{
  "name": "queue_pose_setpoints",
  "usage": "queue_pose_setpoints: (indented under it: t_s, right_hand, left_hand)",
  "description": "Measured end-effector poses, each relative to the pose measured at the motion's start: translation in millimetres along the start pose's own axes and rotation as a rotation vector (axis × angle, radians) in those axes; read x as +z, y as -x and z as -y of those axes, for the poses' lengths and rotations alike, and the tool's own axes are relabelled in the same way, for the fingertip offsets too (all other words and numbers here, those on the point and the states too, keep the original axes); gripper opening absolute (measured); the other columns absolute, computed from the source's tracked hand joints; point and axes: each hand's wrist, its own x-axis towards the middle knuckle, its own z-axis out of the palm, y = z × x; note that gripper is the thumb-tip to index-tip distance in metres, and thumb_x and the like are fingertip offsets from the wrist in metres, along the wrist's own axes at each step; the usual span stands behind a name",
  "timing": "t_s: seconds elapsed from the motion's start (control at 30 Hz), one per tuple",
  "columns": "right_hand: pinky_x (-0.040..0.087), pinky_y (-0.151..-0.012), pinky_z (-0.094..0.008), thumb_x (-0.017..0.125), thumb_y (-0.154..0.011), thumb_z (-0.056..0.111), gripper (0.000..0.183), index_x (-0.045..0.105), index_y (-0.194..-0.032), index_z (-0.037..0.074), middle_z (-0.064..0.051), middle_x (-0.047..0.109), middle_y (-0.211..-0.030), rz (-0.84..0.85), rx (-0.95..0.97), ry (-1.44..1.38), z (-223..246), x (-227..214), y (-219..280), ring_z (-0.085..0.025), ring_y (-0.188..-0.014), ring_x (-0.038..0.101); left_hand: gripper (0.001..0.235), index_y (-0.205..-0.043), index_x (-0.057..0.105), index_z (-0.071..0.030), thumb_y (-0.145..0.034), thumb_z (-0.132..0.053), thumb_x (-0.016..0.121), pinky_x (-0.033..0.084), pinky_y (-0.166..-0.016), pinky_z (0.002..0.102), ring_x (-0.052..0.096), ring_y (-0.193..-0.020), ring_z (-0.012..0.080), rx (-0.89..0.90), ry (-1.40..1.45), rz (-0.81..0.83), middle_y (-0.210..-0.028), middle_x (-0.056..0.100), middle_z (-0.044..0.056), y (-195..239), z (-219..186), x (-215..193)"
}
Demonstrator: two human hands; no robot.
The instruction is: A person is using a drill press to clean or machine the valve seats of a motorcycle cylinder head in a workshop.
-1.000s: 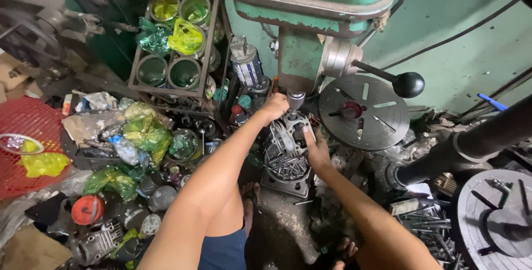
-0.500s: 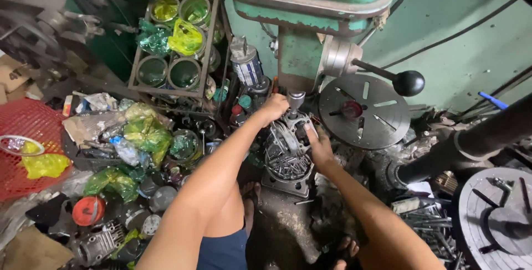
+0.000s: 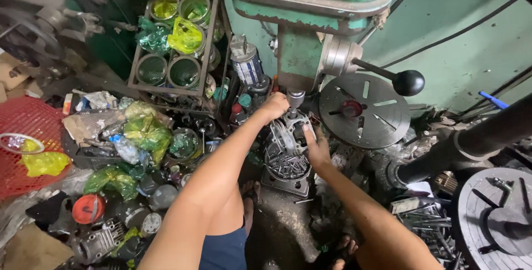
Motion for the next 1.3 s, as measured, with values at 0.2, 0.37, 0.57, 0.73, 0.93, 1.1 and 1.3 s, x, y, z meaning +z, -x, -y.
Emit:
queue_pose_setpoints:
  t_s: [0.2, 0.37, 0.57, 0.73, 0.93, 1.1, 1.3]
  right_hand:
    - [0.017, -0.109, -0.045, 0.042, -0.080, 0.066, 0.086, 0.027, -0.136, 0.003, -0.021, 0.025, -0.140, 0.039, 0.037, 0.077, 24, -5, 21, -0.032, -0.131, 0.022]
    - [0.015, -0.108, -0.049, 0.044, -0.084, 0.060, 0.082, 0.024, -0.137, 0.000, -0.023, 0.023, -0.140, 0.011, -0.041, -0.011, 2, 3, 10, -0.035, -0.131, 0.019]
    - [0.013, -0.109, -0.046, 0.044, -0.085, 0.056, 0.078, 0.025, -0.137, 0.001, -0.022, 0.023, -0.140, -0.001, -0.066, -0.042, 18, 9, 9, -0.032, -0.131, 0.018]
    - [0.018, -0.108, -0.047, 0.046, -0.082, 0.058, 0.083, 0.029, -0.133, -0.006, -0.028, 0.030, -0.135, -0.059, -0.034, -0.033, 7, 7, 6, -0.036, -0.128, 0.025]
    - [0.036, -0.081, -0.046, 0.050, -0.080, 0.057, 0.079, 0.036, -0.131, -0.002, -0.025, 0.043, -0.114, -0.035, -0.036, -0.081, 15, 9, 6, -0.033, -0.097, 0.044]
    - [0.016, -0.108, -0.050, 0.045, -0.074, 0.072, 0.097, 0.015, -0.141, 0.007, -0.020, 0.015, -0.143, -0.066, 0.042, -0.042, -18, 11, -11, -0.036, -0.131, 0.018]
    - [0.050, -0.068, -0.044, 0.053, -0.076, 0.069, 0.092, 0.021, -0.140, 0.013, -0.021, 0.039, -0.127, -0.116, 0.101, -0.119, -49, 11, -54, -0.034, -0.091, 0.052]
  left_hand:
    - [0.030, -0.081, 0.068, -0.011, -0.073, -0.033, 0.049, 0.047, -0.083, 0.037, 0.061, -0.093, 0.0267, 0.030, -0.191, 0.023, -0.085, 0.067, 0.009, -26, 26, 7]
    - [0.031, -0.071, 0.067, -0.014, -0.073, -0.036, 0.045, 0.047, -0.084, 0.038, 0.062, -0.091, 0.0264, 0.079, -0.367, -0.039, -0.079, 0.067, 0.007, -47, 39, 11]
    - [0.034, -0.090, 0.068, 0.000, -0.075, -0.020, 0.045, 0.040, -0.094, 0.044, 0.052, -0.106, 0.0408, 0.037, -0.145, -0.007, -0.099, 0.062, 0.023, -15, 12, 5]
    - [0.027, -0.082, 0.068, -0.017, -0.074, -0.032, 0.047, 0.047, -0.086, 0.039, 0.058, -0.101, 0.0256, 0.036, -0.373, -0.006, -0.092, 0.067, 0.006, -13, 4, 0]
    - [0.036, -0.088, 0.068, -0.015, -0.075, -0.042, 0.047, 0.044, -0.090, 0.038, 0.056, -0.105, 0.0274, -0.010, -0.242, 0.060, -0.099, 0.065, 0.008, -43, 35, 11]
    - [0.040, -0.086, 0.068, -0.017, -0.073, -0.050, 0.049, 0.044, -0.088, 0.039, 0.057, -0.102, 0.0306, 0.017, -0.157, 0.008, -0.097, 0.065, 0.011, -17, 11, -5]
    - [0.060, -0.096, 0.064, -0.005, -0.074, -0.058, 0.048, 0.041, -0.093, 0.042, 0.052, -0.111, 0.0306, -0.091, -0.170, 0.163, -0.110, 0.060, 0.015, -21, 18, -10]
